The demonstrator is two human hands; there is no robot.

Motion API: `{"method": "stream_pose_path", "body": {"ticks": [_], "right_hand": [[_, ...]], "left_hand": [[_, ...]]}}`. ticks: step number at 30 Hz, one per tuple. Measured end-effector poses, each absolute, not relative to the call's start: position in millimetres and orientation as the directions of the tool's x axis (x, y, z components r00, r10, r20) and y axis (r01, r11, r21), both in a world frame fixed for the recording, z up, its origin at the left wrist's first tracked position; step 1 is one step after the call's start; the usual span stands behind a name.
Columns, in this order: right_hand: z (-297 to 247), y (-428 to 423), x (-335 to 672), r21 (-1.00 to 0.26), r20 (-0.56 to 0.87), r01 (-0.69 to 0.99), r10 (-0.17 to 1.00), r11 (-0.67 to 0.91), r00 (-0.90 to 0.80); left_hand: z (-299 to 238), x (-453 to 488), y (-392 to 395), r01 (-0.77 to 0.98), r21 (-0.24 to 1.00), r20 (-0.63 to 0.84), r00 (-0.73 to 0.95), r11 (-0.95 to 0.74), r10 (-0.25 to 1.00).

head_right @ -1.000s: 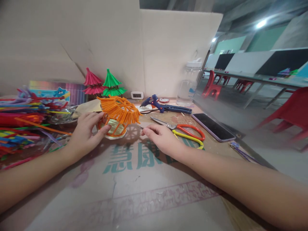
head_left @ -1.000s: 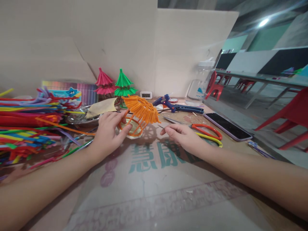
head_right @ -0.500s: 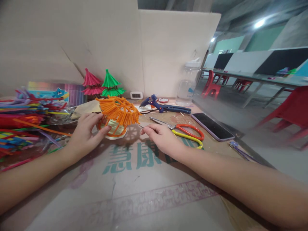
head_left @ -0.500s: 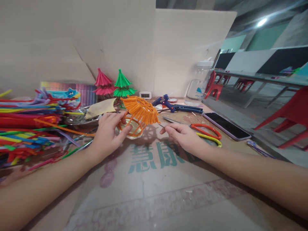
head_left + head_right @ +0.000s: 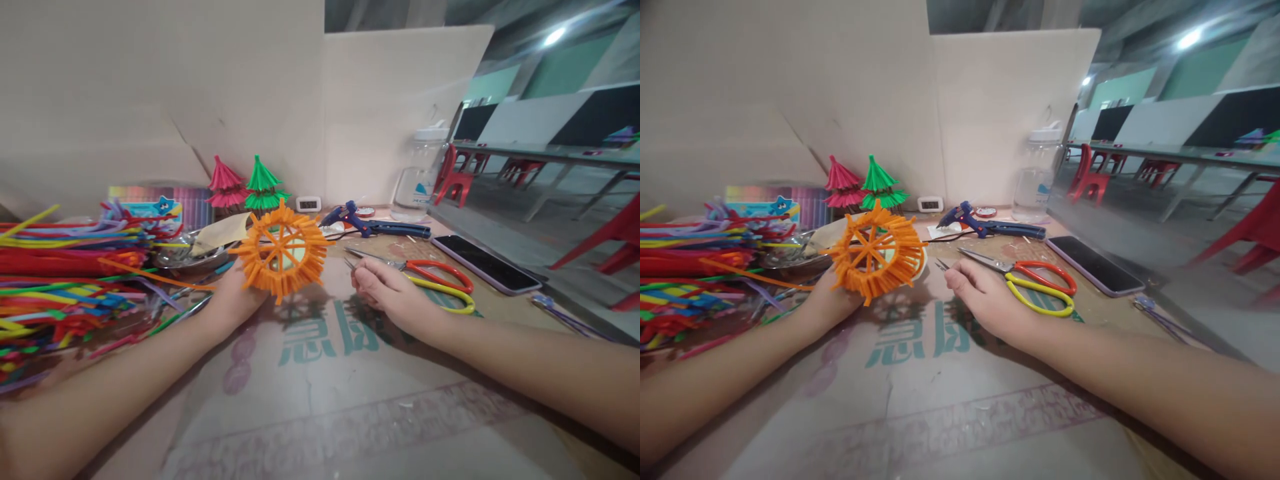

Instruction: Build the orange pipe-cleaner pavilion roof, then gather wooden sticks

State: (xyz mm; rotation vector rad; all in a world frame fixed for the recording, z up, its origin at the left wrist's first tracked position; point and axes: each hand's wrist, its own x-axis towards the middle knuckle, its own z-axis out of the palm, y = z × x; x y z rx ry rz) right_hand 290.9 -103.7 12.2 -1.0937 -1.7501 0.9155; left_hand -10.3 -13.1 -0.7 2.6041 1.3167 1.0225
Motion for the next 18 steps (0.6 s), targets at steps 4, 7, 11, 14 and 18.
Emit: {"method": "stream_pose_path", "body": {"ticks": [4,7,11,14,18], "right_hand": [[23,-117,284,-0.871,0.24,0.347,0.917,0.349,-0.319],[29,-123,281,-0.833,0.251,0.401,0.907,0.381,-0.339],[32,-122,280,-0.807,0.244,0.437,0.898,0.398,-0.366],[33,-122,279,-0.809,0.229,0.446,0.904,0.384,-0.362],[35,-123,279,-0.809,0.213,0.45,0.902,0.379,-0.376]], "left_hand": [[2,-10,-22,0.626,0.338,0.583,0.447,-0.703,0.678],[8,-8,-29,0.602,0.357,0.605,0.433,-0.714,0.668],[13,-4,-33,0.609,0.408,0.593,0.39,-0.681,0.704],[13,-2,-33,0.573,0.459,0.592,0.373,-0.679,0.715],[12,-3,-32,0.577,0.461,0.593,0.365,-0.674,0.717]]}}
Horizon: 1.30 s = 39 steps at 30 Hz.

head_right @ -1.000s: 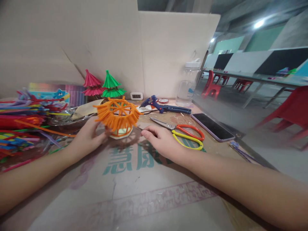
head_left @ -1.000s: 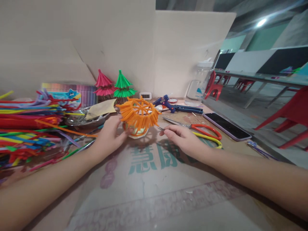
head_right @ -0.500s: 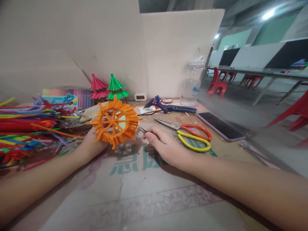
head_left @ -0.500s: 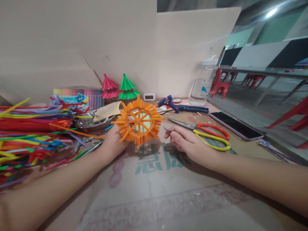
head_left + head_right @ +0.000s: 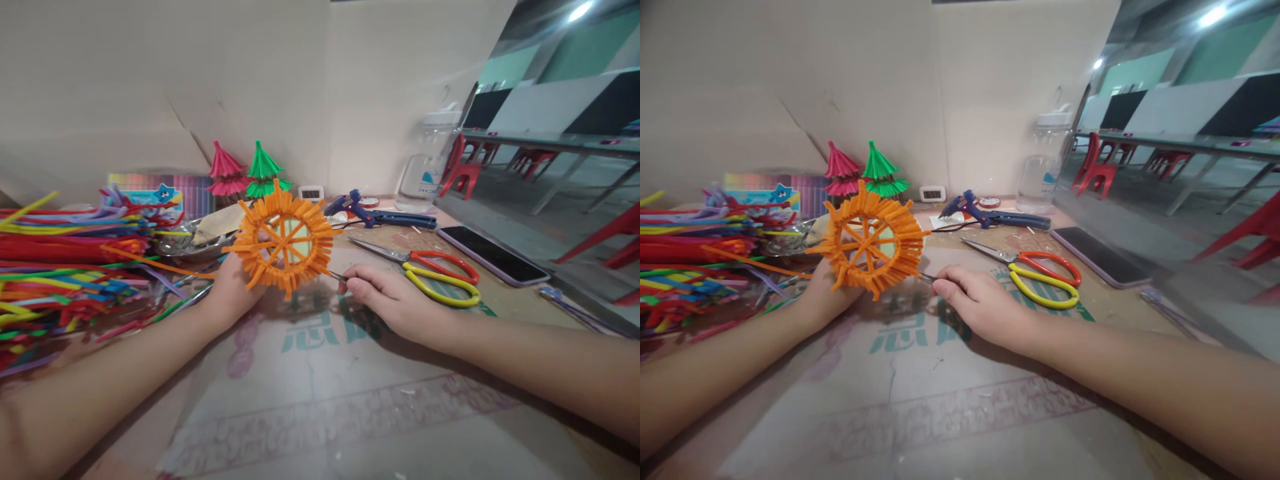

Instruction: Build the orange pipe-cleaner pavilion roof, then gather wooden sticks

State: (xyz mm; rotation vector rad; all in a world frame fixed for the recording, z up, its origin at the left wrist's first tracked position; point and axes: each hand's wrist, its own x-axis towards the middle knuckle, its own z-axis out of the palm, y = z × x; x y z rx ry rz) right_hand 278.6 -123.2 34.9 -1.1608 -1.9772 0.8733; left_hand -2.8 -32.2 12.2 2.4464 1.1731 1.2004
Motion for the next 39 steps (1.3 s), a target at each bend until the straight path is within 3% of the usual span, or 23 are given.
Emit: {"method": "stream_pose_path", "body": {"ticks": [25,39], "right_hand": [[35.9,-120.6,279.1,-0.784,0.256,0.463,0.895,0.414,-0.366],[29.7,-119.7,281.0,-0.866,0.212,0.368,0.916,0.337,-0.34]], "left_hand": [[15.1,-5.4,-31.9,0.623,0.333,0.586,0.451,-0.708,0.673],[11.8,-6.1,-28.8,0.632,0.297,0.618,0.444,-0.715,0.649]]}}
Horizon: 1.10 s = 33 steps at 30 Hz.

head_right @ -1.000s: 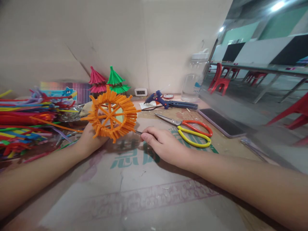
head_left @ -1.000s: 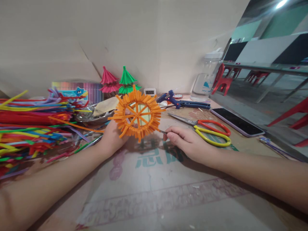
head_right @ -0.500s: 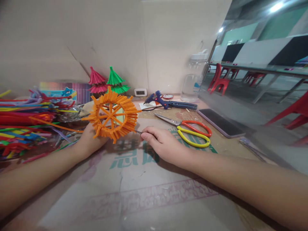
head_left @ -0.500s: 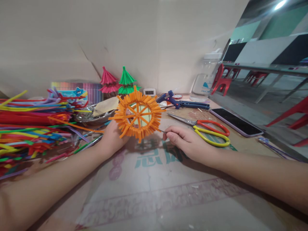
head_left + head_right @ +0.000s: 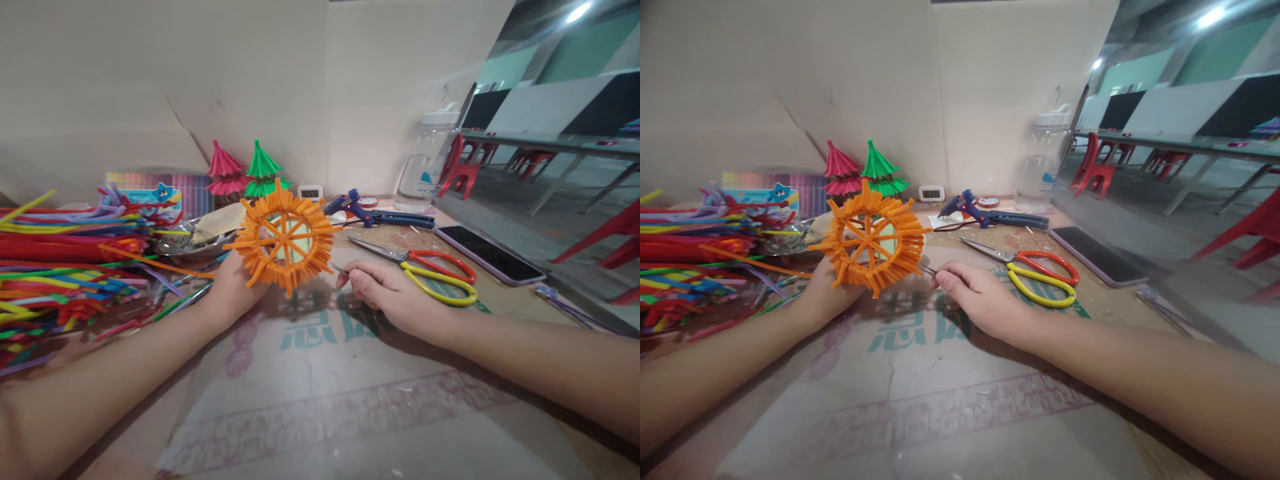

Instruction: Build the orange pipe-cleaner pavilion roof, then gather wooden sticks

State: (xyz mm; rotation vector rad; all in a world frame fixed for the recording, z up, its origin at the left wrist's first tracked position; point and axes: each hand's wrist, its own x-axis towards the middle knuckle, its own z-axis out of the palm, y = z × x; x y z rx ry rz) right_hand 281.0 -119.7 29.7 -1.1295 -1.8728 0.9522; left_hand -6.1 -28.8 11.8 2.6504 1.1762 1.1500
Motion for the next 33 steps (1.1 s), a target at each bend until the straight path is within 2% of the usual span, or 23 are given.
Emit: {"method": "stream_pose_path", "body": {"ticks": [14,28,33], "right_hand": [[32.4,-120.8,280.2,-0.847,0.196,0.406,0.912,0.343,-0.361],[31.6,-118.8,280.2,-0.869,0.206,0.363,0.913,0.336,-0.353],[31.2,-119.6,280.8,-0.868,0.204,0.363,0.91,0.339,-0.362]], "left_hand": [[10.2,-9.5,-26.5,0.646,0.33,0.593,0.426,-0.689,0.684],[7.8,-8.2,-23.9,0.649,0.219,0.671,0.442,-0.728,0.595],[12.0,-6.7,-25.9,0.659,0.263,0.629,0.437,-0.705,0.643]]}}
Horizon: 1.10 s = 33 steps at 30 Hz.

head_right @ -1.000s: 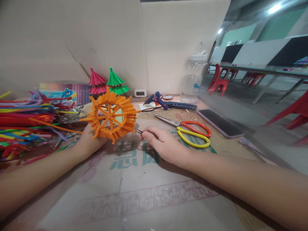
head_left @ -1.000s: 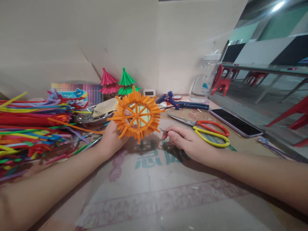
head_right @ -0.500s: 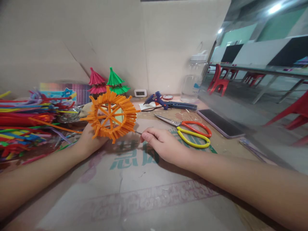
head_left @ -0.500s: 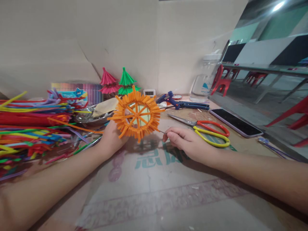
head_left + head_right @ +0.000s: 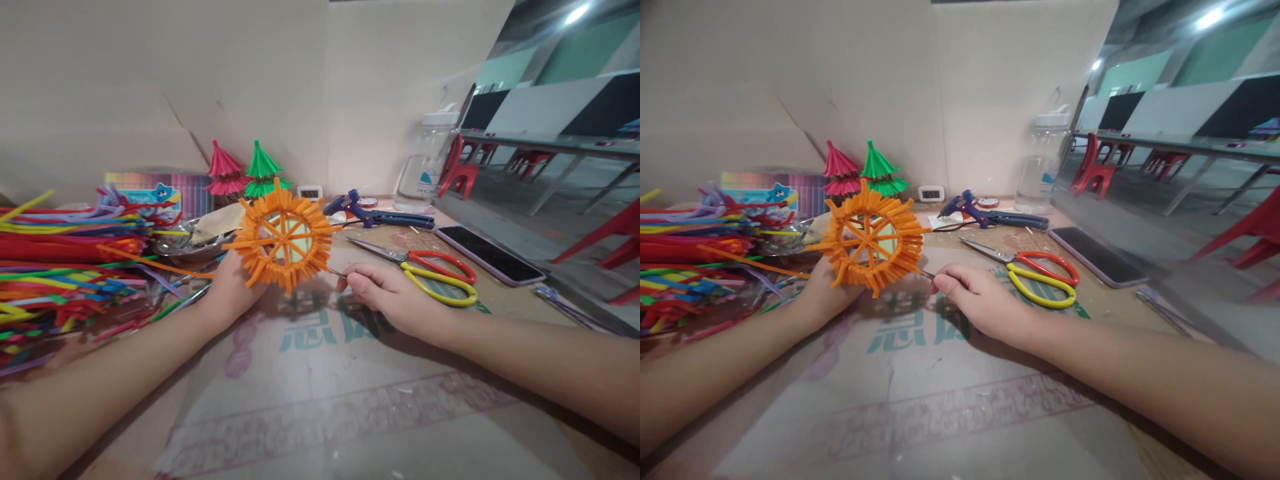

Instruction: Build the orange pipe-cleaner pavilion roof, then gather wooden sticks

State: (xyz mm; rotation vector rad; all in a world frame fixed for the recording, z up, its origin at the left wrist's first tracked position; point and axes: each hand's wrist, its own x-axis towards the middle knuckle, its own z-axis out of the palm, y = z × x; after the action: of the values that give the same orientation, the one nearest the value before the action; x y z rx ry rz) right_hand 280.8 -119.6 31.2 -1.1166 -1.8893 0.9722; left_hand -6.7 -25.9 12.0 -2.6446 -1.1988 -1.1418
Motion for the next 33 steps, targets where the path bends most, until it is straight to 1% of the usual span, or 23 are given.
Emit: {"method": "stream_pose_path", "body": {"ticks": [7,13,17,20,22,25,30,33], "right_hand": [[32,-119,279,-0.854,0.211,0.386,0.91,0.349,-0.357],[28,-118,279,-0.913,0.168,0.296,0.92,0.281,-0.354],[22,-115,281,-0.936,0.189,0.228,0.931,0.267,-0.313],[20,-113,280,-0.956,0.203,0.156,0.941,0.251,-0.269],[20,-111,280,-0.963,0.193,0.136,0.949,0.231,-0.248],[19,-109,281,-0.966,0.177,0.141,0.953,0.216,-0.247],[16,-108,283,-0.932,0.214,0.233,0.94,0.278,-0.264],[16,-107,283,-0.939,0.211,0.216,0.943,0.269,-0.257]], "left_hand": [[14,-6,-27,0.643,0.263,0.617,0.461,-0.72,0.637],[10,-6,-25,0.655,0.286,0.613,0.436,-0.7,0.659],[10,-5,-26,0.661,0.358,0.59,0.386,-0.659,0.709],[14,-2,-30,0.691,0.47,0.471,0.329,-0.549,0.818],[19,1,-33,0.717,0.515,0.402,0.283,-0.47,0.871],[23,4,-38,0.734,0.492,0.401,0.287,-0.469,0.87],[25,8,-42,0.76,0.414,0.425,0.325,-0.501,0.845],[25,8,-42,0.758,0.399,0.457,0.324,-0.516,0.828]]}}
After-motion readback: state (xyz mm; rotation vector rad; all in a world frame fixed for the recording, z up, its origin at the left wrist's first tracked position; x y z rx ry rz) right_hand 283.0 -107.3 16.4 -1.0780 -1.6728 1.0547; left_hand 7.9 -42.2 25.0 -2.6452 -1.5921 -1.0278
